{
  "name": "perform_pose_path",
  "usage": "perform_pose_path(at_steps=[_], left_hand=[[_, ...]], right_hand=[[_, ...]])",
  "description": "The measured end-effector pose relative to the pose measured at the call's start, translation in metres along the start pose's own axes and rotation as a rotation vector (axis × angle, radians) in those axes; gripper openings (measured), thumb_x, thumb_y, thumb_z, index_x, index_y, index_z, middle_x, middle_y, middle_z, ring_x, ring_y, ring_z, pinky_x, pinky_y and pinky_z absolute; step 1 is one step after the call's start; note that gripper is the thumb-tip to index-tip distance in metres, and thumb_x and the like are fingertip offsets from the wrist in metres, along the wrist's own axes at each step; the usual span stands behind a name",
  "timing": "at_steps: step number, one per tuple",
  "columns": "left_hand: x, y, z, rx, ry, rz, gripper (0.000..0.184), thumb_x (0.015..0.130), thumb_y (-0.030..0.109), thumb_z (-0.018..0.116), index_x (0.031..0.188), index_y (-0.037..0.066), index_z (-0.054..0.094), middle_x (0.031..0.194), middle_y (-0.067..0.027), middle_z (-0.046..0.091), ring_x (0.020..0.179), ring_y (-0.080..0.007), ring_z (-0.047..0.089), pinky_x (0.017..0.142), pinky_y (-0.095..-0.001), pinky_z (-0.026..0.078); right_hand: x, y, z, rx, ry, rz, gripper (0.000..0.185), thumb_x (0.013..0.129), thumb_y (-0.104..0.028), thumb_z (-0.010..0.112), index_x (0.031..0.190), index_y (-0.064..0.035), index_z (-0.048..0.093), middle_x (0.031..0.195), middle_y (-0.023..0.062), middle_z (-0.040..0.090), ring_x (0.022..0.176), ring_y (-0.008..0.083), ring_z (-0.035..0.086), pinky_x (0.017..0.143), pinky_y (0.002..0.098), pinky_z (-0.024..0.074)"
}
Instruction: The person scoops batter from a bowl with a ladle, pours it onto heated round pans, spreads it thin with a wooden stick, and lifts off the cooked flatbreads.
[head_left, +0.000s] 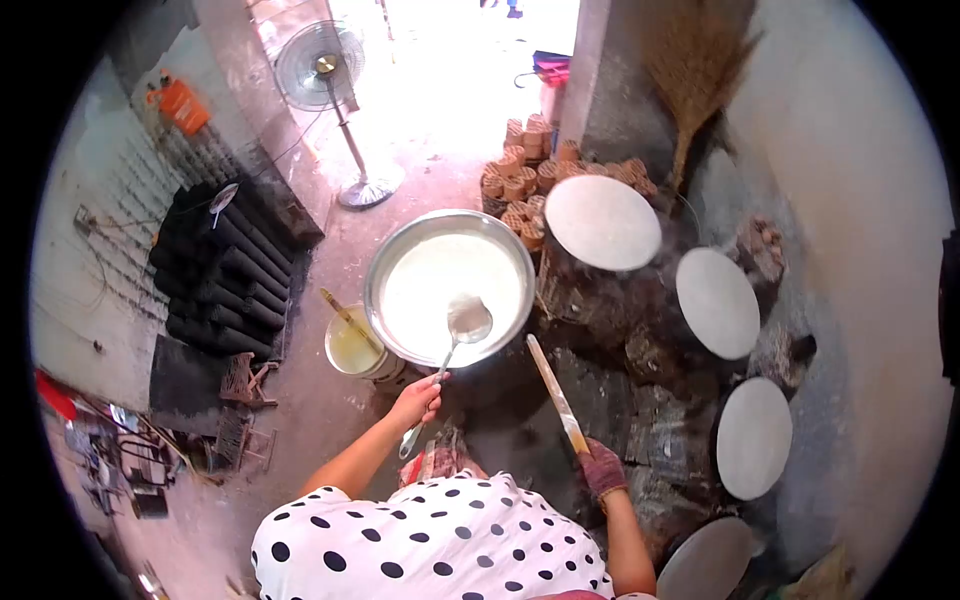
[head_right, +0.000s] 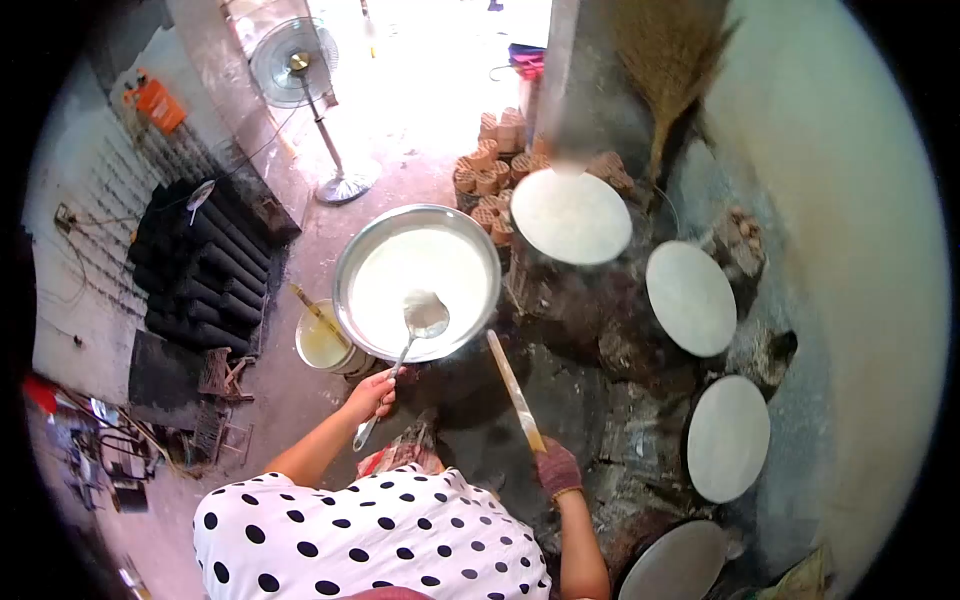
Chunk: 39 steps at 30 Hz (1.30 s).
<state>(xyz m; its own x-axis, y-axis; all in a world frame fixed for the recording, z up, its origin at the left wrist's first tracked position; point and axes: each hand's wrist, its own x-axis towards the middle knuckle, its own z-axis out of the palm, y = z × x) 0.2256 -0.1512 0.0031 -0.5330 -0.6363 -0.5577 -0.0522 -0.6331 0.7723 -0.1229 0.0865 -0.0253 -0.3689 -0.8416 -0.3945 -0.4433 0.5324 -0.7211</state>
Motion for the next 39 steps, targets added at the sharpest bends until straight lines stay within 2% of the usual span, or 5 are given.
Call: perform_pose_path(at_steps=[7,19,24,29,39], left_hand=[[0.157,0.0,-0.148,-0.469,0.034,-0.345,0.022,0.098,0.016,0.042,0.119,0.01,0.046,0.061,0.0039,0.041,0.044,-0.0045,0.034,0.04,-0.0202,0.032],[0.346,-0.147,-0.298,1.199,0.068,0.043,0.019,0.08,0.009,0.048,0.075,-0.001,0.063,0.062,-0.0136,0.06,0.048,-0.0213,0.058,0.049,-0.0354,0.048],[0.297,-0.093,-0.212,0.045,0.121,-0.315,0.014,0.091,0.009,0.044,0.086,0.0,0.053,0.061,-0.0064,0.05,0.046,-0.0157,0.046,0.043,-0.0298,0.039],[0.249,-0.021,-0.165,-0.686,-0.02,-0.405,0.022,0.09,0.01,0.05,0.069,0.007,0.054,0.057,0.0023,0.047,0.049,-0.0081,0.043,0.043,-0.0231,0.032],[0.06,0.297,-0.079,-0.034,-0.04,0.508,0.018,0.095,0.024,0.044,0.082,0.012,0.049,0.06,0.0048,0.042,0.041,-0.0045,0.035,0.037,-0.0208,0.027]], right_hand=[[0.163,-0.147,0.089,-0.269,-0.009,-0.289,0.04,0.091,-0.027,0.05,0.128,-0.0118,0.052,0.091,0.016,0.066,0.081,0.0298,0.064,0.072,0.0382,0.0515],[0.217,-0.208,0.184,-0.491,-0.323,-0.009,0.038,0.09,-0.022,0.049,0.127,-0.0159,0.055,0.116,0.0136,0.062,0.105,0.0317,0.06,0.091,0.0358,0.046],[0.203,-0.197,0.219,-0.249,-0.185,0.139,0.041,0.088,-0.023,0.052,0.128,-0.016,0.054,0.119,0.0154,0.06,0.11,0.0309,0.058,0.094,0.035,0.0444],[0.156,-0.231,0.218,0.294,-0.285,0.323,0.047,0.088,-0.019,0.051,0.135,-0.0214,0.048,0.075,0.0081,0.062,0.052,0.0171,0.057,0.046,0.0313,0.0463],[0.162,-0.351,0.11,0.487,0.05,-0.351,0.051,0.088,-0.013,0.053,0.138,-0.02,0.045,0.062,-0.0008,0.054,0.044,0.0073,0.045,0.037,0.0236,0.0356]])
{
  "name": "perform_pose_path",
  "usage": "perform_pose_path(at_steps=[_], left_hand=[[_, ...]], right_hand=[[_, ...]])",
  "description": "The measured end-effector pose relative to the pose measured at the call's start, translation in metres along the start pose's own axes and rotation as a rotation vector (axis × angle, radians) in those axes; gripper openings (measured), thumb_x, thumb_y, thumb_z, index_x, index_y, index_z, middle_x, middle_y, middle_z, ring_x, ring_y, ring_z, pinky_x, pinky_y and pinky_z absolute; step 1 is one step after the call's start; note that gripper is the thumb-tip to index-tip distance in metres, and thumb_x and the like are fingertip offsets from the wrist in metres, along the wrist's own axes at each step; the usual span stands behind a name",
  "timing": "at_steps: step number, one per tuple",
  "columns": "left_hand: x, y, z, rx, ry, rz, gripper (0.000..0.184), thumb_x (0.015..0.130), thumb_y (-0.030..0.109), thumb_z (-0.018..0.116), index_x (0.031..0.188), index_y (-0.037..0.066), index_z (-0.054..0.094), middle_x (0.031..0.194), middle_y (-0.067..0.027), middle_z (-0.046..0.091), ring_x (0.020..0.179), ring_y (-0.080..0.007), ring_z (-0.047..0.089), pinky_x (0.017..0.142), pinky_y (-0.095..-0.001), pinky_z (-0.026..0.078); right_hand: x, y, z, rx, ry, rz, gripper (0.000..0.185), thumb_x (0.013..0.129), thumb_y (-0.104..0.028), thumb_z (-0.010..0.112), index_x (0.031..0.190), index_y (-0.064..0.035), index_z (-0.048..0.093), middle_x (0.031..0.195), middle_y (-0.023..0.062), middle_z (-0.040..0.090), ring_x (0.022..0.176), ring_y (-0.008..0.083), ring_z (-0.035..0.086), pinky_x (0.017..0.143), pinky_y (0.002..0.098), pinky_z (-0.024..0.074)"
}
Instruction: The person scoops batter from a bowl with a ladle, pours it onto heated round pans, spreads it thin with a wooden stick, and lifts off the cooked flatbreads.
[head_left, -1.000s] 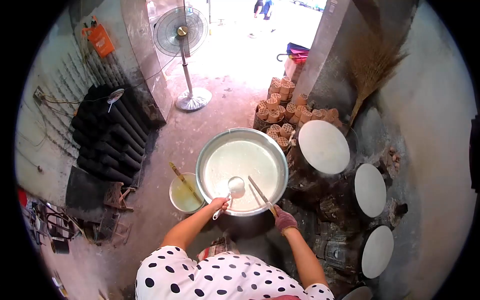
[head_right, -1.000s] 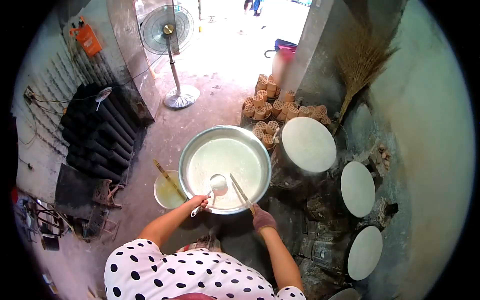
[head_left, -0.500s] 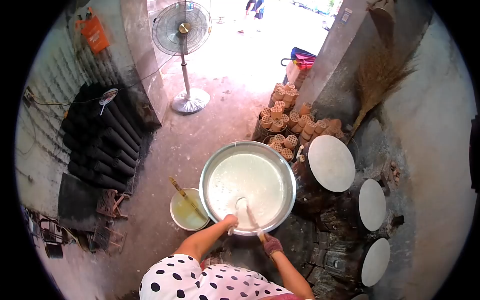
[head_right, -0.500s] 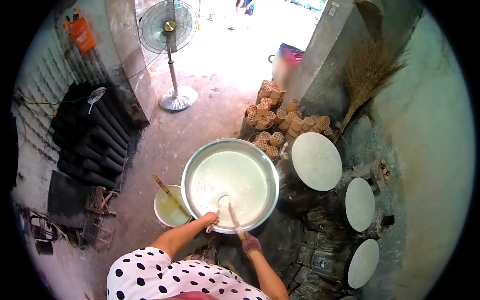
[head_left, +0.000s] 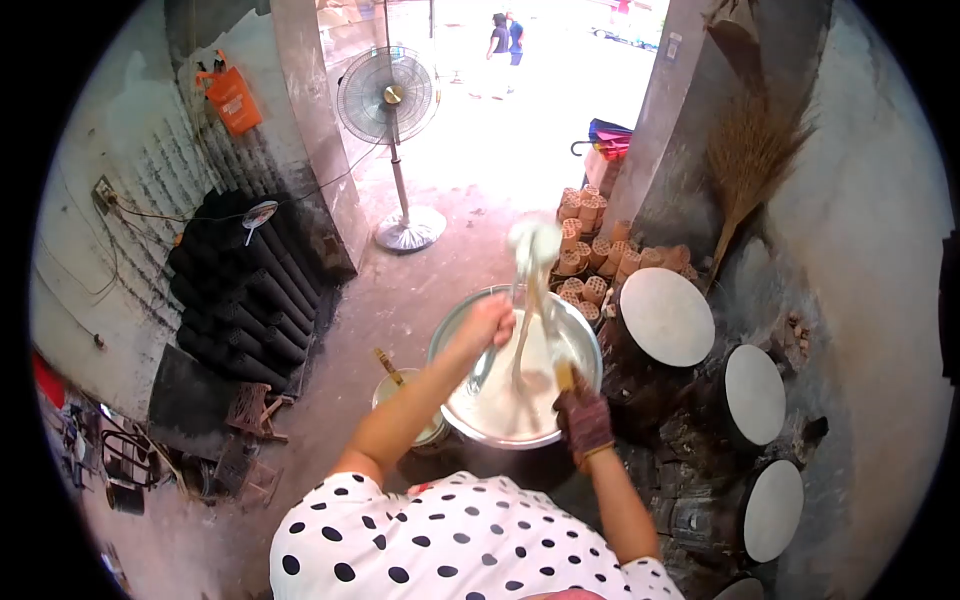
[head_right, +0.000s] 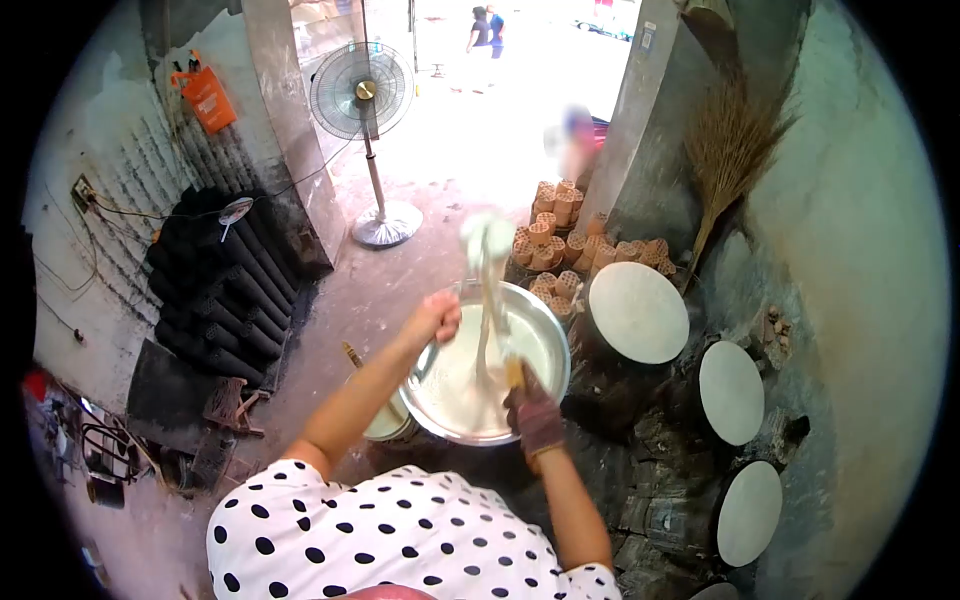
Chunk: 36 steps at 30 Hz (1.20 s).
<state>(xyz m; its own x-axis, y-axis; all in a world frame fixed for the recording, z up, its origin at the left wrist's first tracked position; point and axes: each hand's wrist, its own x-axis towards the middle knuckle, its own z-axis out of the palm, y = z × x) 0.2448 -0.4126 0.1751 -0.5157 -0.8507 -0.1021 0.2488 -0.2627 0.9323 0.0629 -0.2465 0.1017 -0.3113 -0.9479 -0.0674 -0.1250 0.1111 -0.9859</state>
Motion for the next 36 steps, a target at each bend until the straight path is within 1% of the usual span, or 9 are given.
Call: perform_pose_path(at_steps=[6,8,10,13,18,22,29,33,36], left_hand=[[-0.014,0.102,-0.015,0.196,-0.079,0.119,0.025,0.097,0.018,0.04,0.114,0.003,0.052,0.06,0.0053,0.041,0.04,-0.0041,0.035,0.037,-0.0179,0.029],[-0.011,0.086,-0.034,0.172,-0.099,0.001,0.027,0.098,0.017,0.039,0.118,0.003,0.049,0.06,0.0058,0.04,0.04,-0.0039,0.035,0.037,-0.0181,0.03],[-0.004,0.053,-0.049,-0.058,-0.16,-0.268,0.031,0.099,0.016,0.037,0.126,0.003,0.043,0.059,0.0065,0.039,0.039,-0.0029,0.035,0.037,-0.0189,0.03],[0.015,-0.023,-0.062,-0.749,-0.148,-0.606,0.031,0.099,0.016,0.036,0.127,0.005,0.043,0.057,0.0063,0.039,0.038,-0.0023,0.033,0.035,-0.0195,0.029],[-0.046,-0.085,-0.004,0.14,-0.202,-0.372,0.038,0.098,0.017,0.04,0.135,0.004,0.039,0.055,0.0062,0.036,0.035,-0.0036,0.029,0.033,-0.0199,0.025],[-0.017,-0.167,0.047,-0.376,-0.378,-0.959,0.035,0.096,0.016,0.043,0.129,0.004,0.043,0.056,0.0043,0.034,0.038,-0.0065,0.028,0.039,-0.0224,0.031],[-0.104,-0.199,0.232,0.302,-0.959,-0.711,0.04,0.098,0.017,0.043,0.136,0.005,0.041,0.057,0.002,0.038,0.038,-0.006,0.033,0.034,-0.0193,0.028],[-0.1,-0.27,0.316,-0.06,-0.898,-1.503,0.025,0.097,0.017,0.045,0.118,0.004,0.049,0.062,0.0043,0.043,0.041,-0.0017,0.035,0.035,-0.0182,0.03],[-0.147,-0.3,0.389,0.265,-1.441,-0.981,0.033,0.098,0.016,0.042,0.128,0.005,0.046,0.061,0.0053,0.043,0.041,-0.0037,0.037,0.036,-0.0195,0.032]], right_hand=[[0.006,-0.088,-0.057,0.162,0.032,0.03,0.036,0.088,-0.017,0.058,0.124,-0.0128,0.056,0.072,0.0049,0.062,0.049,0.0122,0.052,0.044,0.0258,0.0421],[0.023,-0.055,-0.058,-0.414,0.321,-0.599,0.028,0.089,-0.015,0.056,0.117,-0.0099,0.06,0.079,0.0103,0.064,0.057,0.0202,0.058,0.052,0.0324,0.0474],[0.021,-0.026,-0.051,-0.999,0.399,-0.815,0.026,0.088,-0.022,0.056,0.111,-0.0123,0.063,0.087,0.011,0.063,0.073,0.0253,0.061,0.062,0.0381,0.0498],[0.0,0.034,-0.04,-1.319,0.244,-0.502,0.038,0.087,-0.034,0.055,0.122,-0.0185,0.057,0.082,0.0052,0.056,0.076,0.0236,0.058,0.062,0.0357,0.0487],[-0.13,0.097,-0.056,-0.99,0.367,-0.199,0.05,0.083,-0.03,0.062,0.13,-0.0191,0.049,0.086,0.0087,0.058,0.074,0.0277,0.061,0.064,0.0394,0.051],[-0.217,0.119,-0.06,-0.895,0.561,0.162,0.053,0.08,-0.023,0.066,0.13,-0.0181,0.051,0.093,0.0118,0.062,0.076,0.0316,0.062,0.066,0.0402,0.0516],[-0.381,0.142,-0.062,-0.731,1.029,0.59,0.052,0.085,-0.03,0.06,0.134,-0.022,0.047,0.104,0.0142,0.061,0.086,0.0337,0.061,0.074,0.0419,0.0514],[-0.414,0.16,-0.037,-0.842,1.191,0.643,0.05,0.087,-0.034,0.056,0.132,-0.0131,0.049,0.114,0.0154,0.06,0.1,0.0354,0.058,0.087,0.0385,0.0475],[-0.453,0.178,-0.06,-0.563,1.474,0.643,0.043,0.088,-0.032,0.056,0.124,-0.0089,0.055,0.115,0.0133,0.061,0.101,0.0326,0.059,0.088,0.0391,0.0473]])
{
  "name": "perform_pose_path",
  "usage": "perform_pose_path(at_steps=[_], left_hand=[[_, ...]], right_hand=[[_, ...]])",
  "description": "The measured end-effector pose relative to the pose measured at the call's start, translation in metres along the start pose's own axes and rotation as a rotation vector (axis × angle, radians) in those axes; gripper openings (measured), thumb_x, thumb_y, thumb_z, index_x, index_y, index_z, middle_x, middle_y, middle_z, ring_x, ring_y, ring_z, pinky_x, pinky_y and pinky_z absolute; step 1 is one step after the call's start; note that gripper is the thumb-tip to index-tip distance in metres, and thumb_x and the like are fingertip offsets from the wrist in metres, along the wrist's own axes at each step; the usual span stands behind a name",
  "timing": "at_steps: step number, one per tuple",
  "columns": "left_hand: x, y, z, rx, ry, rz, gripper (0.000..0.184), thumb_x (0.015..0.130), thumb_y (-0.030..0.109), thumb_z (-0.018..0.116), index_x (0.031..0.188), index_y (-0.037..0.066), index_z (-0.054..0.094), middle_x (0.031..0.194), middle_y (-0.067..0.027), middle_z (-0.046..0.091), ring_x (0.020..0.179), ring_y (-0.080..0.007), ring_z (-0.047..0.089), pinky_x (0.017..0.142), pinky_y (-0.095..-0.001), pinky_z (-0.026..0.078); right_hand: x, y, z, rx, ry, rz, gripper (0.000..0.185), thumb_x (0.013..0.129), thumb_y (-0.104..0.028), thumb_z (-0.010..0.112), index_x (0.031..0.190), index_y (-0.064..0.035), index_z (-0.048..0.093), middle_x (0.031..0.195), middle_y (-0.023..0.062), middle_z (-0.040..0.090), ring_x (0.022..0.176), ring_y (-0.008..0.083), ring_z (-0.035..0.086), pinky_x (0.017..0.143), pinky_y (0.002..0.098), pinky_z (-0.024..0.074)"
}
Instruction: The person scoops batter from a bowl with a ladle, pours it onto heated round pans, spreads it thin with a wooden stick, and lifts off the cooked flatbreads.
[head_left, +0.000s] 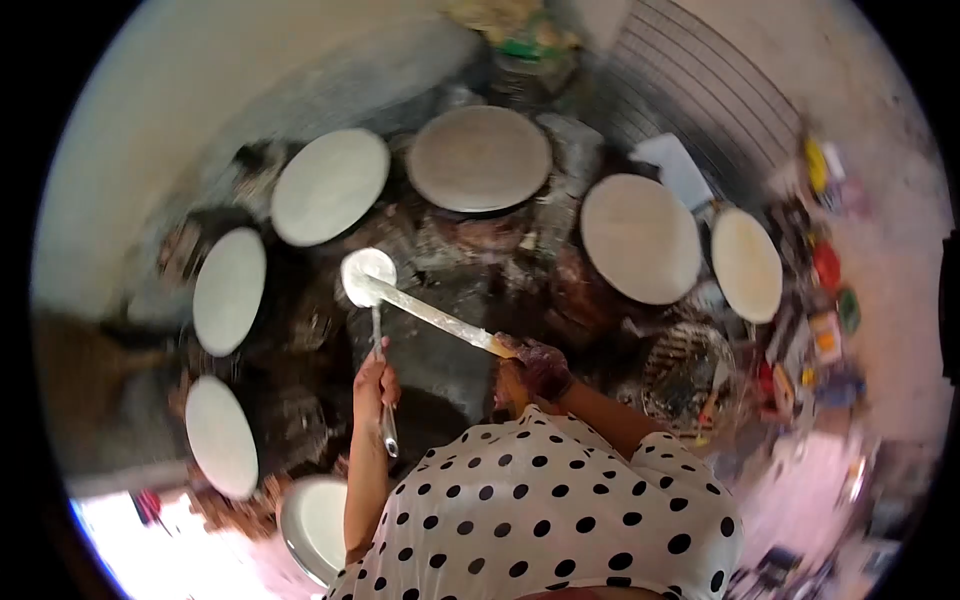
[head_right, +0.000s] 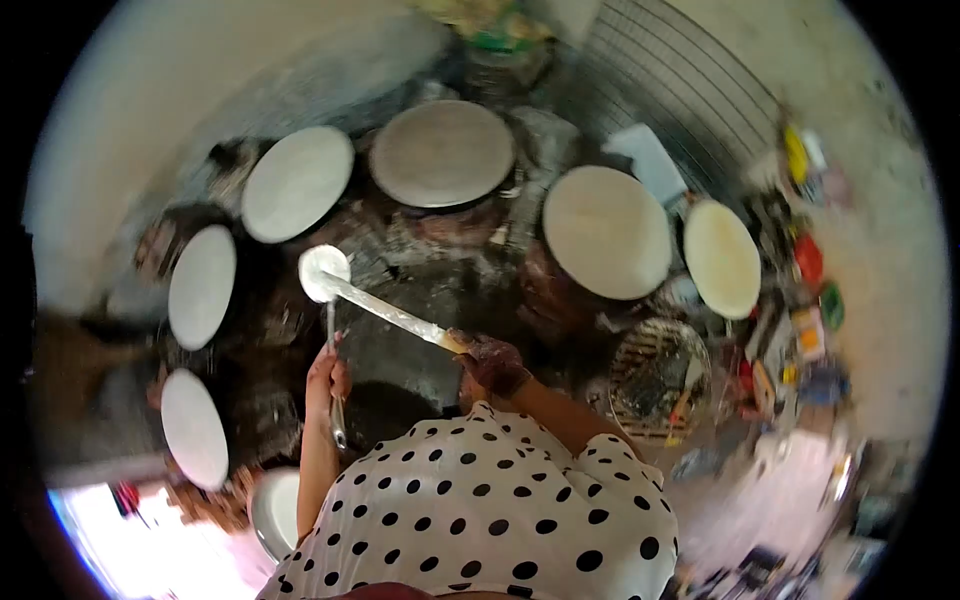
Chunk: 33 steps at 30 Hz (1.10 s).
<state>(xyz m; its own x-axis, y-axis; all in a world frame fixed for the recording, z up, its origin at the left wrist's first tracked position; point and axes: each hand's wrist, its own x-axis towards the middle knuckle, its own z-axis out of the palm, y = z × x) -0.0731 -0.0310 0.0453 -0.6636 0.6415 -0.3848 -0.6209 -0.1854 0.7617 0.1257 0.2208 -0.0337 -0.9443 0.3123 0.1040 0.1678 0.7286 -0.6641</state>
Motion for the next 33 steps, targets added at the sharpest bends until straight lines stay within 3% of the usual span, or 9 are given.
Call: perform_pose_path(at_steps=[3,8,10,13,16,22,28,30,33], left_hand=[[0.076,-0.002,0.07,0.226,-0.06,-0.026,0.038,0.097,0.014,0.041,0.134,0.005,0.042,0.061,0.0045,0.043,0.043,-0.0051,0.038,0.038,-0.0195,0.032],[0.255,0.033,0.13,-0.622,-0.062,-0.593,0.044,0.097,0.006,0.039,0.14,0.004,0.033,0.065,0.0053,0.043,0.046,-0.0035,0.037,0.04,-0.0172,0.029],[0.271,0.052,0.161,0.009,-0.24,-0.408,0.043,0.097,0.01,0.042,0.139,0.007,0.038,0.063,0.0052,0.041,0.044,-0.004,0.034,0.04,-0.0187,0.028],[0.286,0.077,0.215,0.678,-0.3,-0.178,0.043,0.098,0.013,0.042,0.14,0.005,0.037,0.058,0.0059,0.035,0.04,-0.0048,0.031,0.039,-0.0193,0.027],[0.358,0.058,0.234,0.552,-0.293,-0.263,0.032,0.097,0.016,0.046,0.126,0.002,0.049,0.06,0.0045,0.039,0.043,-0.0063,0.034,0.041,-0.0215,0.03],[0.449,0.021,0.259,0.63,-0.357,-0.362,0.016,0.096,0.017,0.049,0.104,0.005,0.056,0.062,0.0031,0.046,0.044,-0.0071,0.04,0.04,-0.0221,0.031],[0.487,0.007,0.232,1.024,-0.384,-0.111,0.026,0.093,0.021,0.05,0.109,0.003,0.058,0.067,-0.0028,0.055,0.052,-0.014,0.053,0.047,-0.0291,0.041],[0.53,-0.014,0.201,1.378,-0.381,0.621,0.037,0.089,0.02,0.049,0.123,0.007,0.054,0.079,-0.0175,0.064,0.069,-0.0291,0.064,0.06,-0.0387,0.049],[0.526,0.016,0.199,1.546,-0.367,0.584,0.04,0.086,0.018,0.05,0.125,0.009,0.053,0.089,-0.0199,0.065,0.082,-0.0365,0.063,0.069,-0.0448,0.049]], right_hand=[[0.015,0.067,-0.019,-0.301,0.103,-0.005,0.039,0.088,-0.031,0.055,0.121,-0.0092,0.056,0.116,0.0101,0.061,0.103,0.0308,0.059,0.088,0.0394,0.0475],[0.042,0.072,-0.128,-0.225,0.081,0.172,0.041,0.084,-0.026,0.061,0.124,-0.0145,0.055,0.116,0.0122,0.06,0.091,0.0289,0.062,0.076,0.0416,0.051],[-0.001,0.181,-0.083,-0.348,0.19,0.216,0.047,0.083,-0.026,0.062,0.128,-0.0164,0.052,0.112,0.0126,0.062,0.083,0.0305,0.063,0.075,0.041,0.0515],[0.032,0.176,-0.13,-0.383,0.145,0.378,0.048,0.084,-0.024,0.061,0.131,-0.0172,0.05,0.107,0.0121,0.062,0.081,0.0314,0.063,0.075,0.0414,0.0514],[0.095,0.145,-0.182,-0.182,0.483,0.473,0.049,0.085,-0.027,0.061,0.132,-0.0167,0.049,0.106,0.0117,0.061,0.082,0.0311,0.063,0.071,0.042,0.0511],[0.169,0.176,-0.166,-0.501,0.139,0.629,0.043,0.09,-0.029,0.054,0.132,-0.0257,0.046,0.095,0.0124,0.06,0.079,0.0332,0.063,0.062,0.044,0.0514],[0.19,0.162,-0.12,-0.234,0.303,0.724,0.043,0.09,-0.03,0.051,0.132,-0.0222,0.049,0.103,0.016,0.062,0.088,0.0357,0.062,0.075,0.0451,0.0503],[0.201,0.159,-0.102,-0.17,0.334,0.735,0.043,0.09,-0.031,0.051,0.131,-0.0207,0.05,0.108,0.0166,0.062,0.093,0.0357,0.062,0.079,0.0438,0.0501],[0.197,0.142,-0.059,0.05,0.683,0.685,0.043,0.094,-0.034,0.051,0.131,-0.0113,0.051,0.122,0.0146,0.059,0.112,0.0292,0.057,0.091,0.0385,0.0463]])
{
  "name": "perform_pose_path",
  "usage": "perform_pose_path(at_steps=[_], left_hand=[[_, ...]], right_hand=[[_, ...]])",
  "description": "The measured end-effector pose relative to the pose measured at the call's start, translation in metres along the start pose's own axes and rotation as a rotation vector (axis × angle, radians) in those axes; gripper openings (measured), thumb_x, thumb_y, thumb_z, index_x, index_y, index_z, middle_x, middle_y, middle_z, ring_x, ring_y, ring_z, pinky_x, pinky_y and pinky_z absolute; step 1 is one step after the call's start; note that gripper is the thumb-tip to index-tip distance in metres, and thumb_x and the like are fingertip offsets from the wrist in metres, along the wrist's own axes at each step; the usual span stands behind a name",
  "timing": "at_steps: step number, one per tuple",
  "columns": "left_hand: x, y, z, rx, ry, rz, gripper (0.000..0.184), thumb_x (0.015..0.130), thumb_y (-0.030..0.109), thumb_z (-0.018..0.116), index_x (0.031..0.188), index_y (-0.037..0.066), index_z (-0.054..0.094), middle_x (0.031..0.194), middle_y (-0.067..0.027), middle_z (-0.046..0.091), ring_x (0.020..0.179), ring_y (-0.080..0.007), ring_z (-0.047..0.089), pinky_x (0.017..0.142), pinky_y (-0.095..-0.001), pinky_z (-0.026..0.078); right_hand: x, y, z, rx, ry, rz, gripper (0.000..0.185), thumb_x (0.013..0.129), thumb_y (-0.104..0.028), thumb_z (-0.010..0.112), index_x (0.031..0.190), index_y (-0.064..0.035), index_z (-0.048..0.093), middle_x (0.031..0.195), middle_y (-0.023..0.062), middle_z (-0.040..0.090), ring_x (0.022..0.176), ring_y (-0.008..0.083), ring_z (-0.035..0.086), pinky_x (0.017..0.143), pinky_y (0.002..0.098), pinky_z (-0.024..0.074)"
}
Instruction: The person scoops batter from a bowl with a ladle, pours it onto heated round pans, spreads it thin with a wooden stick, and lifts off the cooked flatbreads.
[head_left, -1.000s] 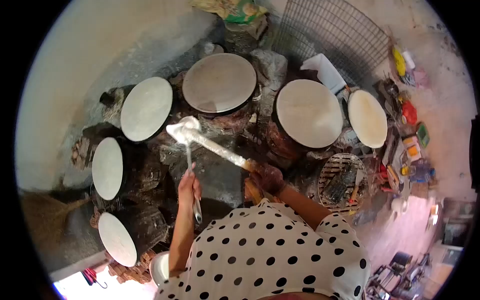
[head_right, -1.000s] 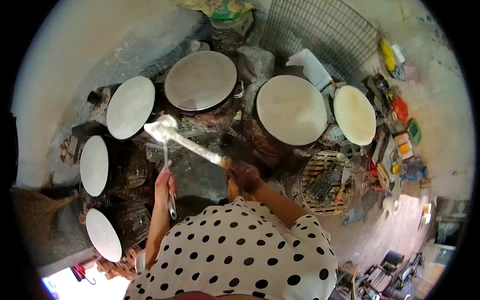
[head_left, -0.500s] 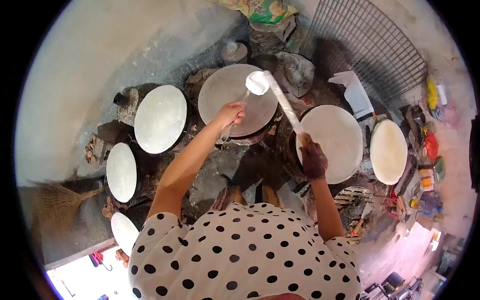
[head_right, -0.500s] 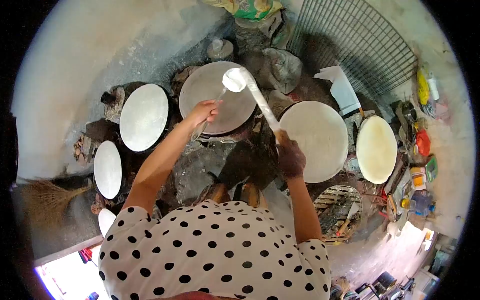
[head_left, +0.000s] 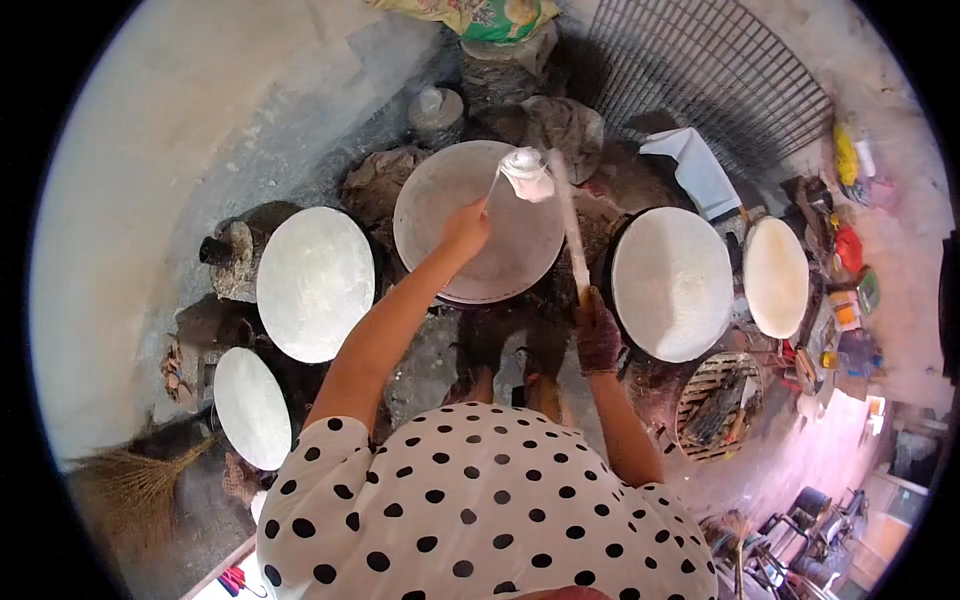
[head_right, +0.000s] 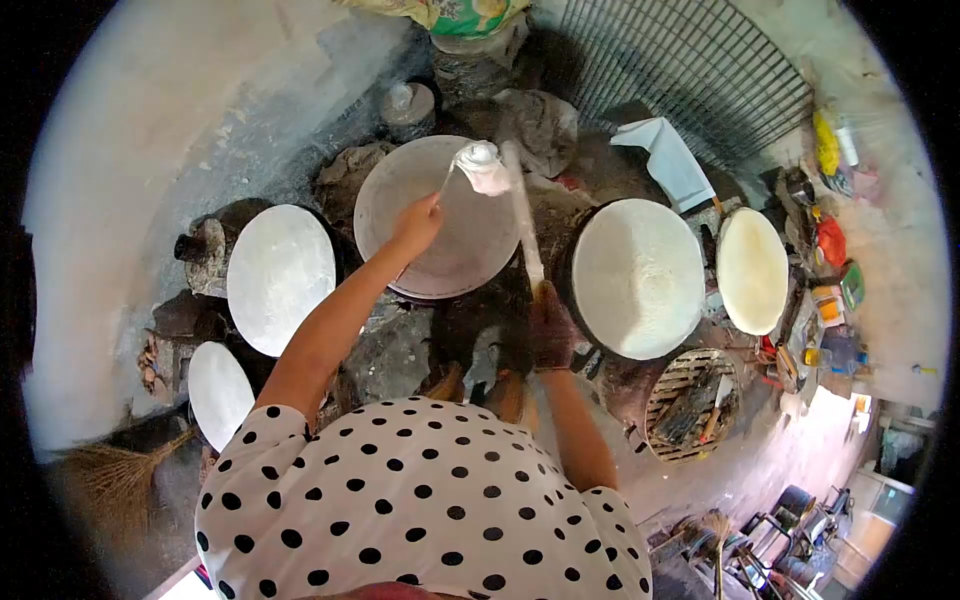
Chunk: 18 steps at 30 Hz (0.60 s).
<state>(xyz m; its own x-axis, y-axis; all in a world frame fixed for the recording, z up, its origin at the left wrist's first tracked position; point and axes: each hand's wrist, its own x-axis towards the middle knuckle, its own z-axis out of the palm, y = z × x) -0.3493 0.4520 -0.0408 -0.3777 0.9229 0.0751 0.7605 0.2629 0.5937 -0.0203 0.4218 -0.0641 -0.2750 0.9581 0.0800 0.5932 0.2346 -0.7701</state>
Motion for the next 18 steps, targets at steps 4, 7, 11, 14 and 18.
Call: perform_pose_path(at_steps=[4,7,11,14,18], left_hand=[[-0.007,-0.014,-0.037,0.058,-0.032,-0.028,0.04,0.087,0.017,0.048,0.126,0.011,0.053,0.085,-0.017,0.066,0.079,-0.0352,0.064,0.067,-0.0451,0.049],[-0.018,-0.028,-0.084,0.277,0.059,-0.064,0.041,0.088,0.018,0.05,0.129,0.013,0.051,0.086,-0.0184,0.065,0.075,-0.0349,0.062,0.065,-0.0429,0.049],[-0.069,-0.049,-0.142,0.013,0.444,0.126,0.045,0.092,0.027,0.05,0.136,0.015,0.046,0.069,-0.0205,0.059,0.06,-0.0362,0.059,0.052,-0.0418,0.045],[-0.113,-0.058,-0.156,-0.208,0.329,0.03,0.042,0.096,0.023,0.049,0.135,0.008,0.047,0.066,-0.012,0.056,0.055,-0.0175,0.051,0.054,-0.0302,0.042],[-0.149,-0.072,-0.151,-0.797,-0.145,-0.381,0.04,0.099,0.017,0.043,0.138,0.007,0.043,0.057,0.0033,0.038,0.04,-0.0051,0.035,0.036,-0.0225,0.03]], right_hand=[[0.031,-0.031,0.067,-0.155,-0.134,0.226,0.044,0.093,-0.035,0.052,0.131,-0.0119,0.052,0.123,0.0153,0.059,0.111,0.0288,0.058,0.091,0.0376,0.0462],[0.056,-0.036,0.11,0.073,-0.162,0.325,0.045,0.091,-0.037,0.053,0.13,-0.0145,0.053,0.125,0.017,0.057,0.112,0.0291,0.057,0.092,0.0362,0.045],[0.018,-0.092,0.067,0.183,-0.144,0.459,0.049,0.091,-0.036,0.049,0.135,-0.0158,0.046,0.119,0.0166,0.06,0.107,0.0339,0.058,0.088,0.044,0.0455],[0.001,-0.048,0.132,0.053,-0.028,0.371,0.047,0.091,-0.032,0.051,0.135,-0.0152,0.047,0.119,0.0136,0.061,0.109,0.0319,0.058,0.09,0.0421,0.0453],[0.046,-0.091,0.139,0.008,-0.12,0.252,0.053,0.086,-0.036,0.057,0.132,-0.009,0.05,0.125,0.0135,0.058,0.116,0.0329,0.054,0.098,0.0385,0.0421]])
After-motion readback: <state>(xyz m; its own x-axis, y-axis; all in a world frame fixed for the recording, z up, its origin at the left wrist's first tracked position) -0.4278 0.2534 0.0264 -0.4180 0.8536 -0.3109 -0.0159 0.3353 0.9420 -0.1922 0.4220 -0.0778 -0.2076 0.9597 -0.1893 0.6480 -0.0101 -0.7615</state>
